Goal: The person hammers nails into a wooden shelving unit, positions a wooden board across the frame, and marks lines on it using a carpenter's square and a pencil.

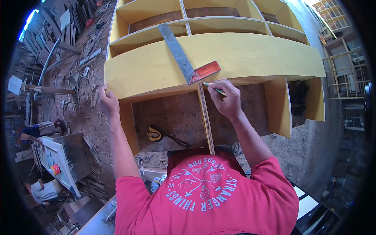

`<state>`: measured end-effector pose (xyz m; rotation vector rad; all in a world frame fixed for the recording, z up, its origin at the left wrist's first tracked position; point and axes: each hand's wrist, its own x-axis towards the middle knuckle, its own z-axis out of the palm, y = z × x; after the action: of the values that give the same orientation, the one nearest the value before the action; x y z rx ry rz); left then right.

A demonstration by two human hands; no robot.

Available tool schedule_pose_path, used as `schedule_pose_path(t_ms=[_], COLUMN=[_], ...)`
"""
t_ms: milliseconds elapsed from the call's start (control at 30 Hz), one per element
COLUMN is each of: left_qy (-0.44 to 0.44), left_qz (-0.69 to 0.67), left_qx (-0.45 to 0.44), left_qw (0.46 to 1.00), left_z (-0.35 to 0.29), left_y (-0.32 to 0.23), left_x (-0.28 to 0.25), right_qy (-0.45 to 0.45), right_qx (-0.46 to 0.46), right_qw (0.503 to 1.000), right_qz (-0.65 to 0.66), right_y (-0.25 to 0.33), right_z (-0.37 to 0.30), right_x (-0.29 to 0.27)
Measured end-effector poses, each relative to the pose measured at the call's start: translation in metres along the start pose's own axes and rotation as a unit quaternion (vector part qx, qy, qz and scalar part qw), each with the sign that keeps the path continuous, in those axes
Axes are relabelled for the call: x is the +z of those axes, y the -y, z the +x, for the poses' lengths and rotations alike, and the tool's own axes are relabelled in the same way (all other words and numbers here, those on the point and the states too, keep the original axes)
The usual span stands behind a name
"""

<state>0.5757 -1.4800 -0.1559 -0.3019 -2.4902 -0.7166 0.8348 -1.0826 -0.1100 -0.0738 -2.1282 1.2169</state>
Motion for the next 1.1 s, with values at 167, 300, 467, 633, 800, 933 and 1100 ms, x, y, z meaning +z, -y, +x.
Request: schedule_pose_path(t_ms=[167,300,467,633,800,933,1100], left_qy=[-0.004,-0.001,-0.003,0.002,0.004,0.007,0.019], left_qz=[0.001,-0.001,0.008,0.010,0.007,0.004,0.008], left_qx=[-0.006,-0.010,0.004,-0.020,-0.019,-0.026,-0.045], left_qw=[1.000,1.000,1.000,1.000,1.000,1.000,0.999], left_z=[-0.001,-0.002,0.000,-0.001,0.000,-0.001,-0.002], left_y=[-0.001,-0.006,-0.006,-0.010,-0.006,-0.004,-0.010], left_x=[0.000,-0.002,-0.001,-0.001,0.000,0.001,0.000], right_qy=[-0.001,0.023,0.031,0.039,0.050,0.028,0.037], right_qx=[-0.073,-0.035,-0.066,-0.062,-0.064,-0.052,-0.056], right_qw=[0.994,0.998,0.994,0.993,0.991,0.995,0.993], right_qz=[-0.081,-0.053,-0.083,-0.097,-0.108,-0.084,-0.099], right_y=[-0.009,-0.014,-0.023,-0.024,-0.023,-0.022,-0.022], right_z=[0.006,0.001,0.000,0.001,0.002,0.002,0.001], right_x=[-0.023,-0.010,-0.002,0.000,0.002,0.004,0.002])
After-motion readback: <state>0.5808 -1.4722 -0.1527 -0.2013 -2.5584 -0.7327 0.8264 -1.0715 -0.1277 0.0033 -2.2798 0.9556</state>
